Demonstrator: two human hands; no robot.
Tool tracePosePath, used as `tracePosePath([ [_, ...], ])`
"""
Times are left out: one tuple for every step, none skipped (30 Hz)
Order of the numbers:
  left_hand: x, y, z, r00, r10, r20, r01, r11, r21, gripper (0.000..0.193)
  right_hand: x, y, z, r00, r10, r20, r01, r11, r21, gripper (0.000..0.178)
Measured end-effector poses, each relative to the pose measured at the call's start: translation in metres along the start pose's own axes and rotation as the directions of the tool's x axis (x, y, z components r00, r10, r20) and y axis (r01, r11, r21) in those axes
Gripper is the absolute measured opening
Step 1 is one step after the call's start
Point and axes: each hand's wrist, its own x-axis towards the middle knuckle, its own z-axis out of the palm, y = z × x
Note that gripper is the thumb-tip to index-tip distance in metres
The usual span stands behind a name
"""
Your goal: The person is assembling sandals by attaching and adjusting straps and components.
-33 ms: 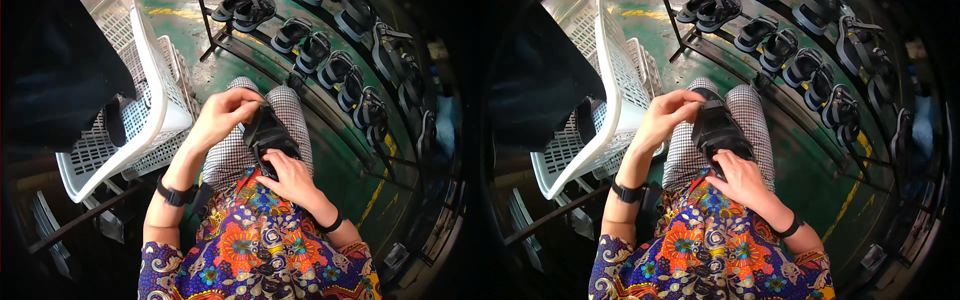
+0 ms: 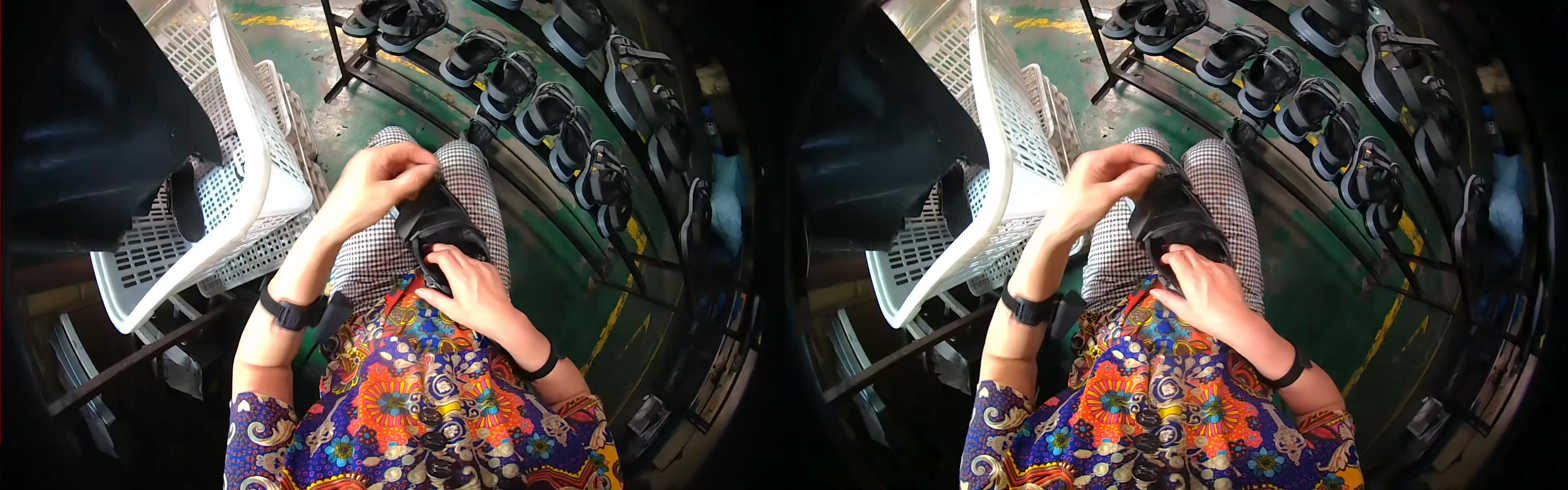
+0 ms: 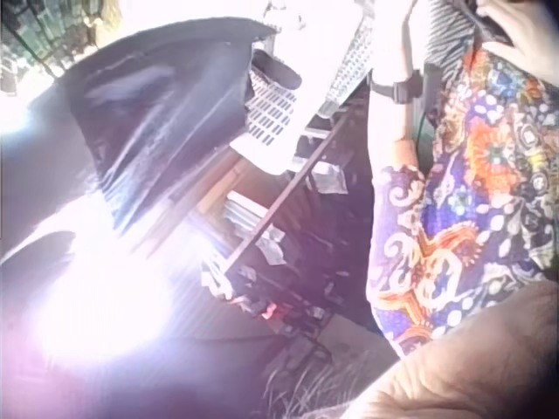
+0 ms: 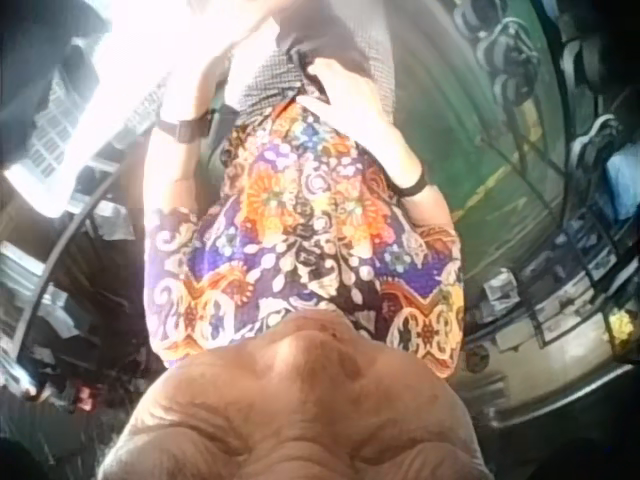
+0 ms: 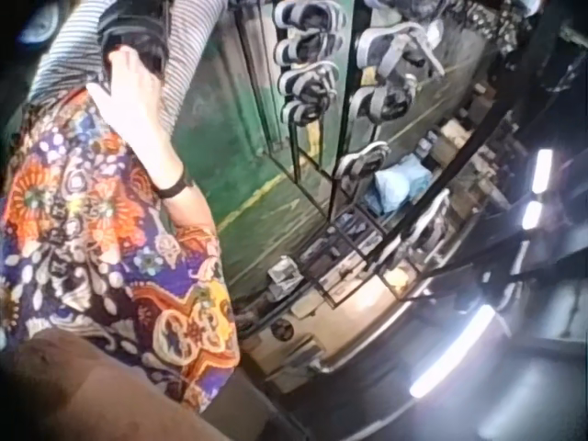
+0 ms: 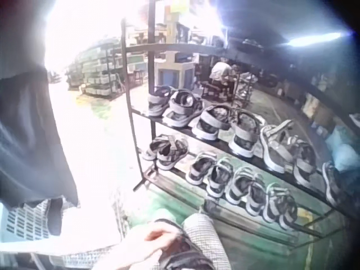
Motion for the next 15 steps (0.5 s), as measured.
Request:
tracePosePath([
  [0.011, 0.003, 0.009, 0.998, 0.044, 0.052, -0.054, 0.978, 0.204, 0.019, -0.002, 0.0, 0.0, 1.0, 0.006, -0.007, -0.006, 1.0, -0.007, 0.046],
  [0.021, -0.003, 0.023, 0.989, 0.081, 0.122, -0.113, 0.953, 0.282, 0.018, -0.003, 0.001, -0.001, 1.0, 0.013, 0.012, -0.012, 1.0, -0.014, 0.046],
  [0.027, -0.01, 0.033, 0.976, 0.11, 0.186, -0.171, 0.919, 0.356, 0.017, -0.004, 0.0, -0.001, 0.999, 0.012, 0.035, -0.011, 1.0, -0.019, 0.046],
  [0.032, -0.017, 0.042, 0.955, 0.142, 0.26, -0.266, 0.799, 0.539, 0.017, -0.005, -0.001, -0.003, 1.0, 0.01, 0.027, -0.01, 1.0, -0.018, 0.043],
  [0.036, -0.022, 0.05, 0.926, 0.153, 0.344, -0.359, 0.636, 0.683, 0.017, -0.005, -0.001, -0.006, 1.0, 0.014, 0.023, -0.013, 1.0, -0.019, 0.043],
  [0.038, -0.027, 0.056, 0.929, 0.061, 0.365, -0.331, 0.58, 0.745, 0.018, -0.006, 0.001, -0.011, 0.998, -0.066, -0.024, 0.067, 0.997, 0.043, 0.04],
  [0.036, -0.034, 0.054, 0.921, 0.063, 0.385, -0.345, 0.592, 0.729, 0.018, -0.007, 0.004, -0.016, 0.987, -0.144, -0.075, 0.151, 0.983, 0.101, 0.037],
  [0.036, -0.04, 0.049, 0.924, 0.161, 0.347, -0.356, 0.693, 0.627, 0.018, -0.013, 0.01, -0.02, 0.983, -0.11, -0.145, 0.139, 0.967, 0.212, 0.029],
  [0.033, -0.043, 0.041, 0.924, 0.246, 0.293, -0.369, 0.776, 0.511, 0.018, -0.022, 0.012, -0.025, 0.972, 0.023, -0.232, 0.062, 0.934, 0.353, 0.023],
  [0.028, -0.047, 0.032, 0.971, 0.174, 0.166, -0.215, 0.937, 0.276, 0.02, -0.032, 0.025, -0.024, 0.945, 0.135, -0.299, -0.003, 0.915, 0.402, 0.025],
  [0.023, -0.047, 0.021, 0.992, 0.117, 0.052, -0.125, 0.975, 0.185, 0.022, -0.045, 0.04, -0.023, 0.898, 0.252, -0.36, -0.067, 0.889, 0.453, 0.029],
  [0.016, -0.047, 0.01, 0.989, 0.12, -0.083, -0.084, 0.936, 0.342, 0.024, -0.054, 0.055, -0.02, 0.871, 0.372, -0.321, -0.185, 0.853, 0.488, 0.032],
  [0.01, -0.049, 0.001, 0.966, 0.143, -0.215, -0.021, 0.873, 0.487, 0.026, -0.063, 0.069, -0.015, 0.829, 0.486, -0.276, -0.295, 0.801, 0.521, 0.036],
  [0.004, -0.064, -0.007, 0.965, 0.143, -0.22, -0.018, 0.872, 0.489, 0.026, -0.068, 0.079, -0.008, 0.837, 0.531, -0.133, -0.368, 0.726, 0.581, 0.043],
  [0.0, -0.09, -0.013, 0.937, 0.294, -0.189, -0.112, 0.766, 0.633, 0.028, -0.071, 0.091, 0.006, 0.878, 0.477, -0.017, -0.352, 0.671, 0.652, 0.048],
])
